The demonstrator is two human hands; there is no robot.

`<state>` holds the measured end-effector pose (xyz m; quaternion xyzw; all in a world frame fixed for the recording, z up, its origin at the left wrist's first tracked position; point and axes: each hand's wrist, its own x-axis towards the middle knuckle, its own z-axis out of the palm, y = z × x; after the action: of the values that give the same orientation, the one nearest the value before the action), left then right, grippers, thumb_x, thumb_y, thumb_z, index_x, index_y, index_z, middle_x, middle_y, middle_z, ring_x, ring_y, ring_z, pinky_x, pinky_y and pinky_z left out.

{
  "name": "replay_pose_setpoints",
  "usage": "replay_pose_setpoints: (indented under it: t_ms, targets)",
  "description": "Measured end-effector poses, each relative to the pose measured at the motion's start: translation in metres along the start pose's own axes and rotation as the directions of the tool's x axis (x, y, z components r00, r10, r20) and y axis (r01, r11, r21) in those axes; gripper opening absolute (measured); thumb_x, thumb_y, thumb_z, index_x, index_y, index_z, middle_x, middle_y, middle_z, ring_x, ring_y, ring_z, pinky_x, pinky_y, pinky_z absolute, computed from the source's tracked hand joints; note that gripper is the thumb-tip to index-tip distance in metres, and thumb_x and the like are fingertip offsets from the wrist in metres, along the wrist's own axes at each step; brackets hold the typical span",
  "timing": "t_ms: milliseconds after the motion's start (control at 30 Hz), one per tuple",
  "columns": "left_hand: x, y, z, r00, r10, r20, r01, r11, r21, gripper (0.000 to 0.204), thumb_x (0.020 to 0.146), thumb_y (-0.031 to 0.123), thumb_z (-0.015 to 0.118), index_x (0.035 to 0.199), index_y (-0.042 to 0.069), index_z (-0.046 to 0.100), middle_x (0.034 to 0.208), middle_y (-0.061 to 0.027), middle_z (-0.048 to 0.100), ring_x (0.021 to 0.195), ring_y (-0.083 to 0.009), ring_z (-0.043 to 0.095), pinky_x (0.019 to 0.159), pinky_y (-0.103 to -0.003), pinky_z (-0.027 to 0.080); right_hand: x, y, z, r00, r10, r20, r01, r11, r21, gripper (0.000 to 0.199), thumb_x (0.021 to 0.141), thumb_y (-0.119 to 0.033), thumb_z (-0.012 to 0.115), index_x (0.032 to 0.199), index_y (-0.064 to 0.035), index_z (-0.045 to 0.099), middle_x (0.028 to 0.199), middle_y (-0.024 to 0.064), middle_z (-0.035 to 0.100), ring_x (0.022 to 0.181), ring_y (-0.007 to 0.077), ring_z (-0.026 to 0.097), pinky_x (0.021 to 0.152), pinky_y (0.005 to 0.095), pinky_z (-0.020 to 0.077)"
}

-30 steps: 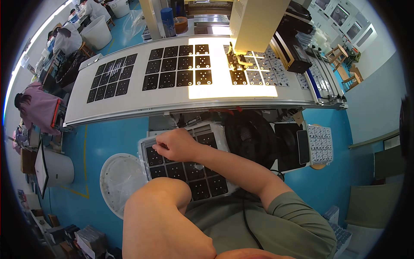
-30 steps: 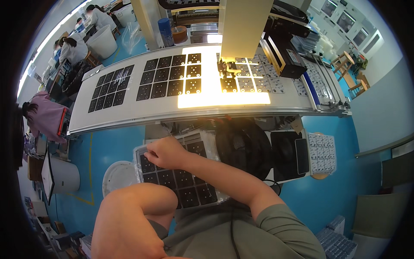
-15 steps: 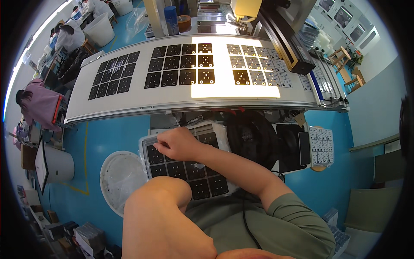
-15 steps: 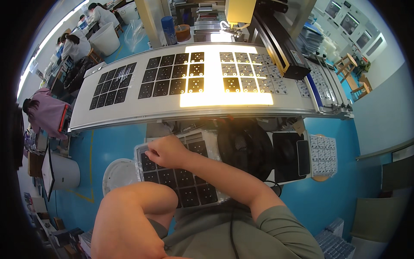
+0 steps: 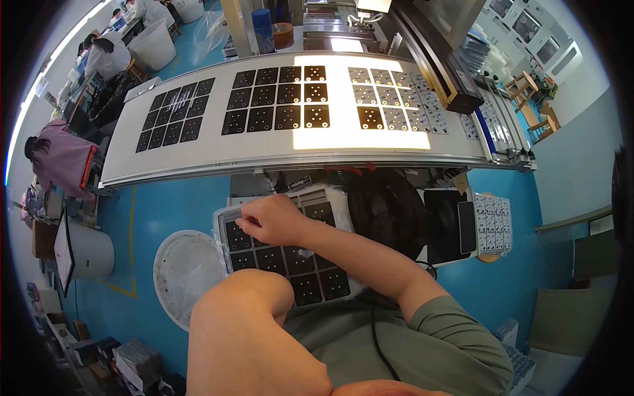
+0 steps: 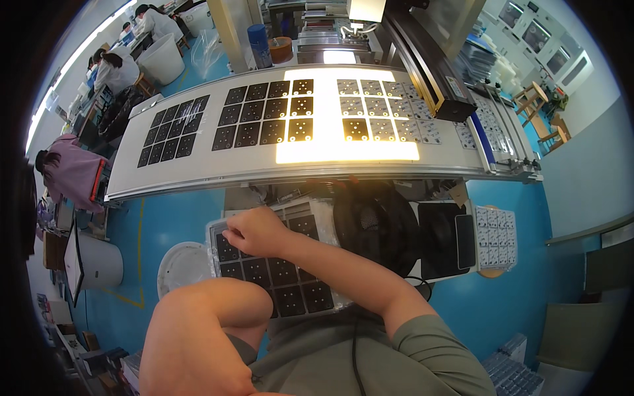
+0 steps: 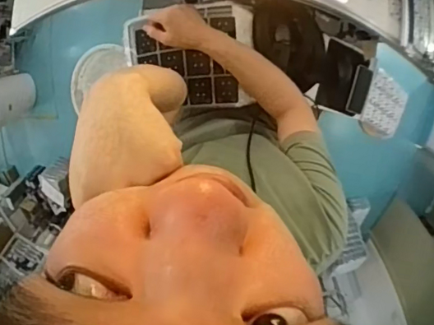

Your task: Assembling small solar cells onto a grid and applying protective film on a production line.

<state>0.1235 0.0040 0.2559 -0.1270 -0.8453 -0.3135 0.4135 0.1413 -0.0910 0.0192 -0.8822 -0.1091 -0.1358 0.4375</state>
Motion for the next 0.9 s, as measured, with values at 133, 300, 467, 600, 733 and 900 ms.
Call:
replay_pose_setpoints:
  t_ms: [133,300,467,600,733,900]
  targets:
    - [-0.004,-0.004,0.009,0.973,0.225,0.046,-0.225,0.895,0.384,0.02,0.066,0.005,0.077,0.08,0.008,0.063,0.069,-0.003,0.065,0.052,-0.0184,0.064,0.042,-0.036,0.048,0.0,0.0,0.001,1.0,-0.001,0.001,0.001,1.0,-0.003,0.033,0.095,-0.031,0.07,0.075,-0.0057,0.064,0.068,0.0121,0.064,0.067,0.0358,0.065,0.062,0.0449,0.0503]
    - [0.002,-0.002,-0.004,1.0,0.013,-0.012,-0.013,1.0,-0.007,0.021,0.066,0.005,0.077,0.082,0.008,0.064,0.072,-0.0041,0.067,0.056,-0.0196,0.066,0.044,-0.037,0.05,0.0,0.001,0.0,1.0,0.001,0.003,-0.001,1.0,-0.005,0.033,0.095,-0.031,0.069,0.075,-0.0055,0.064,0.068,0.0119,0.064,0.067,0.0358,0.065,0.062,0.045,0.0502]
    - [0.003,-0.001,-0.006,0.999,0.016,-0.033,-0.017,1.0,-0.015,0.021,0.065,0.005,0.076,0.081,0.008,0.064,0.072,-0.0047,0.067,0.057,-0.0206,0.066,0.045,-0.037,0.05,0.0,0.002,0.0,1.0,0.002,-0.001,-0.002,1.0,-0.002,0.032,0.095,-0.031,0.07,0.075,-0.0058,0.064,0.068,0.0118,0.064,0.066,0.0353,0.065,0.061,0.0446,0.05]
    - [0.002,-0.002,0.0,0.997,0.0,-0.073,-0.003,1.0,-0.029,0.021,0.064,0.005,0.076,0.081,0.008,0.064,0.072,-0.0043,0.067,0.056,-0.0204,0.066,0.044,-0.037,0.049,-0.001,0.001,-0.001,1.0,0.014,0.005,-0.014,1.0,0.009,0.032,0.095,-0.03,0.07,0.075,-0.006,0.065,0.067,0.0115,0.064,0.065,0.0354,0.064,0.061,0.0443,0.0499]
    - [0.0,-0.001,-0.001,0.999,0.008,0.046,-0.01,0.999,0.037,0.022,0.064,0.004,0.076,0.082,0.008,0.064,0.071,-0.0044,0.067,0.057,-0.0207,0.066,0.045,-0.037,0.05,0.0,0.0,0.001,1.0,-0.001,-0.005,0.001,1.0,0.0,0.032,0.095,-0.03,0.07,0.074,-0.0062,0.065,0.066,0.0112,0.063,0.064,0.035,0.064,0.061,0.0441,0.0499]
    - [-0.008,0.0,0.012,0.998,0.044,-0.039,-0.043,0.999,0.02,0.022,0.064,0.003,0.075,0.082,0.008,0.063,0.069,-0.0042,0.066,0.057,-0.0202,0.067,0.044,-0.037,0.049,0.0,0.002,0.0,1.0,0.004,-0.006,-0.005,1.0,-0.013,0.033,0.095,-0.03,0.07,0.074,-0.006,0.064,0.066,0.0112,0.064,0.064,0.0347,0.064,0.061,0.0443,0.0498]
